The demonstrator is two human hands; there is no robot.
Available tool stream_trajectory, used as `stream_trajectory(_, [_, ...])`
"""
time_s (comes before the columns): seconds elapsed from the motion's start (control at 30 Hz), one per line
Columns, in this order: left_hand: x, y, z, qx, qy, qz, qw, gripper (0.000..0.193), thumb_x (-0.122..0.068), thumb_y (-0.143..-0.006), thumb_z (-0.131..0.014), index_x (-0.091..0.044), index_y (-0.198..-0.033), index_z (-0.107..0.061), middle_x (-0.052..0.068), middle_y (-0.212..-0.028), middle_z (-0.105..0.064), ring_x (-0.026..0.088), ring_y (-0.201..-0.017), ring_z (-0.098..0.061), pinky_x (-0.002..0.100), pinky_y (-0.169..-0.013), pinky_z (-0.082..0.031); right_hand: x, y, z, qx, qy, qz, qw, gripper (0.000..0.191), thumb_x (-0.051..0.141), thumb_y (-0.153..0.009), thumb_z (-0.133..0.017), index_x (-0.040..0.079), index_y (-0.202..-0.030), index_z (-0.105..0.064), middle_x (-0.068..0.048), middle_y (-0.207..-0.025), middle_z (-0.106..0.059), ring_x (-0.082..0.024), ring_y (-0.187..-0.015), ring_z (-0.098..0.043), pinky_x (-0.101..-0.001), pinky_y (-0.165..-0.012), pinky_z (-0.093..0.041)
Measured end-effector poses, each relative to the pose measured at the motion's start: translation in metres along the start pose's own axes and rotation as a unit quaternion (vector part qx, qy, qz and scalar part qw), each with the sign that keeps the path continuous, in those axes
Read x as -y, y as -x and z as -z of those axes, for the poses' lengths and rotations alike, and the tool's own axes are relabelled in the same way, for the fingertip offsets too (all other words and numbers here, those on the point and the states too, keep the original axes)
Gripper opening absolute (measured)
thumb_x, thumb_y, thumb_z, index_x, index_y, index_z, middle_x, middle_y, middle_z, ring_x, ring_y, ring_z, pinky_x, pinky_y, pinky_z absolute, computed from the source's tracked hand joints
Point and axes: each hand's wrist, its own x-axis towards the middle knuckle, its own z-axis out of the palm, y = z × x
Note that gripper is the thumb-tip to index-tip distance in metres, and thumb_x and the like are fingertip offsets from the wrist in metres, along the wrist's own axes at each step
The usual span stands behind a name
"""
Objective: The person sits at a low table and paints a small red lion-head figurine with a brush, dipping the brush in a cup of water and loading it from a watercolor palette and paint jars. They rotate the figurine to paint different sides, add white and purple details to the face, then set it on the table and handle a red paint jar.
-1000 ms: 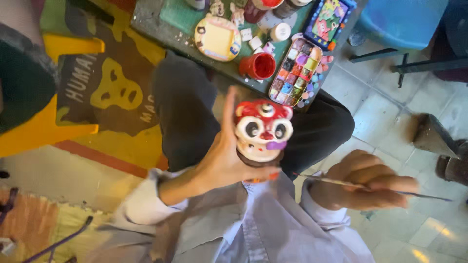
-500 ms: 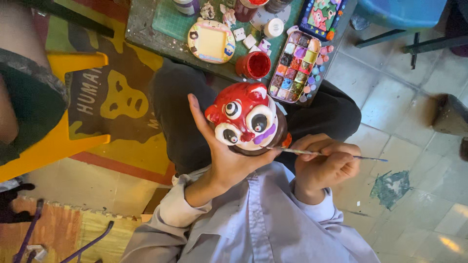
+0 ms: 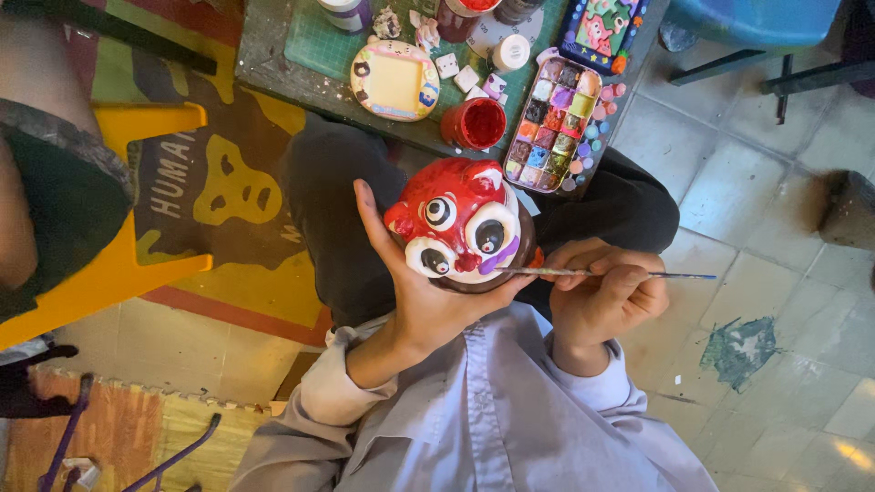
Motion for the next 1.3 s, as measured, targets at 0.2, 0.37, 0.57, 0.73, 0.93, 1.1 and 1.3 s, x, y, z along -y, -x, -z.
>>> stream_trajectory(0.2, [-0.001, 0.0, 0.0, -0.004, -0.024, -0.008, 1.0, 0.149, -0.003, -0.078, -0.096, -0.015, -0.165, 0.025, 0.025, -0.155, -0.04, 0.028, -0.135, -0.061, 0.043, -0.119, -0.053, -0.002, -0.001, 0.001, 0.001, 0.005, 0.006, 1.0, 0.039, 0.033, -0.118, -0.046, 0.0, -0.097, -0.044, -0.012, -0.061, -0.048, -0.018, -0.047, -0.048, -0.0352, -0.047, -0.049])
stream_trajectory(0.37, [0.0, -0.001, 0.004, 0.006, -0.004, 0.0, 1.0, 0.148, -0.003, -0.079, -0.096, -0.016, -0.16, 0.028, 0.024, -0.154, -0.044, 0.028, -0.135, -0.061, 0.043, -0.12, -0.052, 0.001, -0.007, 0.004, 0.019, -0.026, 0.037, 0.999, 0.036, 0.034, -0.116, -0.043, 0.003, -0.097, -0.043, -0.011, -0.065, -0.046, -0.019, -0.048, -0.046, -0.0321, -0.041, -0.044])
stream_trajectory(0.57, [0.0, 0.001, 0.006, 0.001, -0.003, 0.012, 1.0, 0.151, -0.004, -0.078, -0.095, -0.016, -0.164, 0.028, 0.024, -0.154, -0.041, 0.028, -0.135, -0.061, 0.043, -0.119, -0.052, 0.004, -0.018, 0.007, 0.098, -0.02, 0.084, 0.991, 0.036, 0.035, -0.114, -0.038, 0.005, -0.094, -0.041, -0.014, -0.069, -0.048, -0.023, -0.052, -0.048, -0.0357, -0.045, -0.046])
stream_trajectory(0.73, [0.003, 0.004, 0.004, -0.011, -0.03, 0.011, 0.999, 0.151, -0.003, -0.078, -0.096, -0.015, -0.165, 0.027, 0.024, -0.152, -0.042, 0.027, -0.133, -0.061, 0.042, -0.117, -0.052, 0.006, -0.014, 0.003, 0.098, 0.009, 0.145, 0.985, 0.038, 0.036, -0.113, -0.038, 0.004, -0.093, -0.04, -0.014, -0.067, -0.049, -0.024, -0.054, -0.05, -0.0378, -0.048, -0.048])
stream_trajectory(0.93, [0.009, 0.006, 0.004, -0.039, -0.149, -0.041, 0.987, 0.151, -0.003, -0.073, -0.098, -0.009, -0.163, 0.022, 0.023, -0.155, -0.041, 0.027, -0.129, -0.06, 0.04, -0.112, -0.052, 0.012, -0.016, -0.001, 0.115, 0.032, 0.212, 0.97, 0.04, 0.035, -0.111, -0.042, 0.003, -0.087, -0.041, -0.013, -0.066, -0.049, -0.026, -0.054, -0.053, -0.04, -0.047, -0.051])
stream_trajectory(1.1, [0.01, 0.003, 0.009, -0.018, -0.191, -0.098, 0.976, 0.148, -0.002, -0.075, -0.098, -0.01, -0.163, 0.021, 0.024, -0.156, -0.033, 0.03, -0.136, -0.054, 0.041, -0.119, -0.045, 0.022, -0.023, -0.005, 0.148, 0.079, 0.262, 0.95, 0.046, 0.033, -0.11, -0.046, -0.001, -0.079, -0.047, -0.014, -0.061, -0.053, -0.027, -0.053, -0.057, -0.038, -0.045, -0.05])
stream_trajectory(1.3, [0.008, 0.001, 0.007, -0.028, -0.236, -0.115, 0.965, 0.149, -0.003, -0.074, -0.099, -0.011, -0.161, 0.021, 0.025, -0.16, -0.032, 0.034, -0.137, -0.052, 0.043, -0.12, -0.042, 0.03, -0.023, -0.012, 0.157, 0.087, 0.239, 0.954, 0.048, 0.035, -0.11, -0.047, -0.002, -0.08, -0.049, -0.015, -0.062, -0.054, -0.028, -0.056, -0.058, -0.0387, -0.048, -0.05])
